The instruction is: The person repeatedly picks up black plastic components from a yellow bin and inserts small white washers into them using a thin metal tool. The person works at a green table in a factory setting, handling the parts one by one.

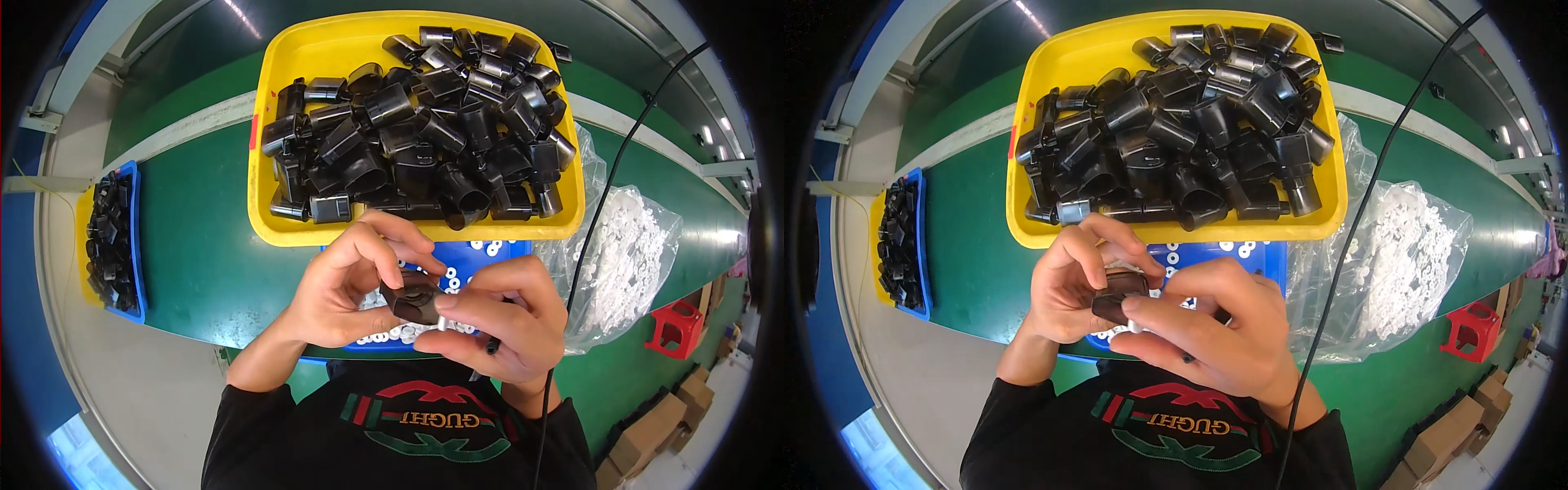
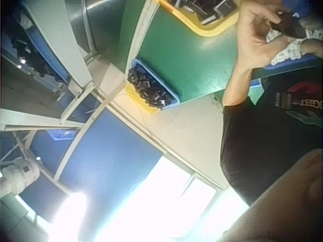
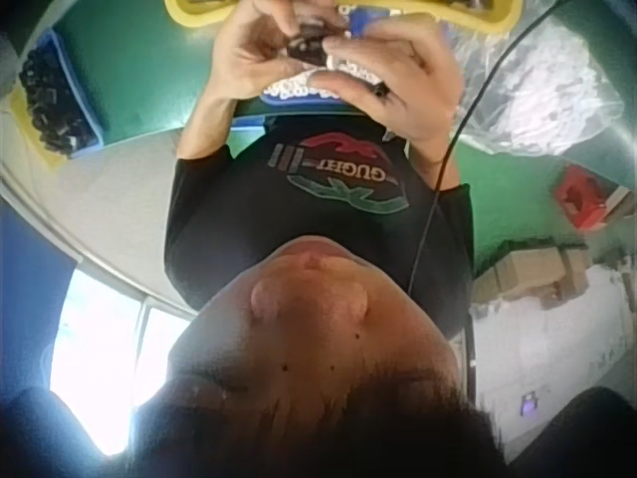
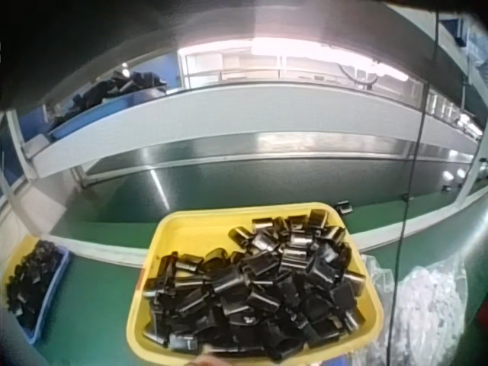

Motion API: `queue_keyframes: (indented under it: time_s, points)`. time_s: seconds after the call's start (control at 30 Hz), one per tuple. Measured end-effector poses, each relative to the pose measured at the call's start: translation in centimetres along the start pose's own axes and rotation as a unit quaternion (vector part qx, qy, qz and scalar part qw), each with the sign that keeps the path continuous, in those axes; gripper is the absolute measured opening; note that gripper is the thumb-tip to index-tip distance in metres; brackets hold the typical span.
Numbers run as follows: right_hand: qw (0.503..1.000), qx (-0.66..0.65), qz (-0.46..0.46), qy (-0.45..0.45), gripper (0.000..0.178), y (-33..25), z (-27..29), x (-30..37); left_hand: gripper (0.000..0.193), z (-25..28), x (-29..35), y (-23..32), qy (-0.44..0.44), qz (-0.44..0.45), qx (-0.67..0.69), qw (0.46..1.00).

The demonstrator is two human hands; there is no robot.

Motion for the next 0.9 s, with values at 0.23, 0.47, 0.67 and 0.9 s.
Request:
queue_keyframes:
  time_s: [0.23, 0.47, 0.67, 0.9]
  points:
    - [1.000, 0.003, -0.002, 0.001, 0.056, 0.3, -0.6, -0.7, 0.042, -0.2, 0.0, 0.1, -0.019, -0.020, -0.025, 0.999]
    - [1.000, 0.008, 0.000, -0.018, 0.054, 0.5, -0.9, -0.5, 0.044, -0.4, 0.1, -0.1, -0.037, -0.023, -0.034, 0.998]
    - [0.999, 0.010, 0.006, -0.042, 0.053, 0.3, -1.4, -0.6, 0.059, -0.8, -0.1, 0.2, -0.028, 0.020, -0.214, 0.976]
    - [0.985, -0.156, 0.026, -0.073, 0.039, 0.1, -0.8, -0.2, 0.032, -1.0, -0.4, 0.8, -0.059, 0.025, -0.333, 0.941]
Point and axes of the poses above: each hand's wrist, its own x-axis away from the middle knuckle, its own z-axis out of the back of the hand, y = z × x, the point moved 8 cm from there along -x, towards the middle knuckle, and after that the axes turned 15 degrees about -y, right-handed, at the moved point
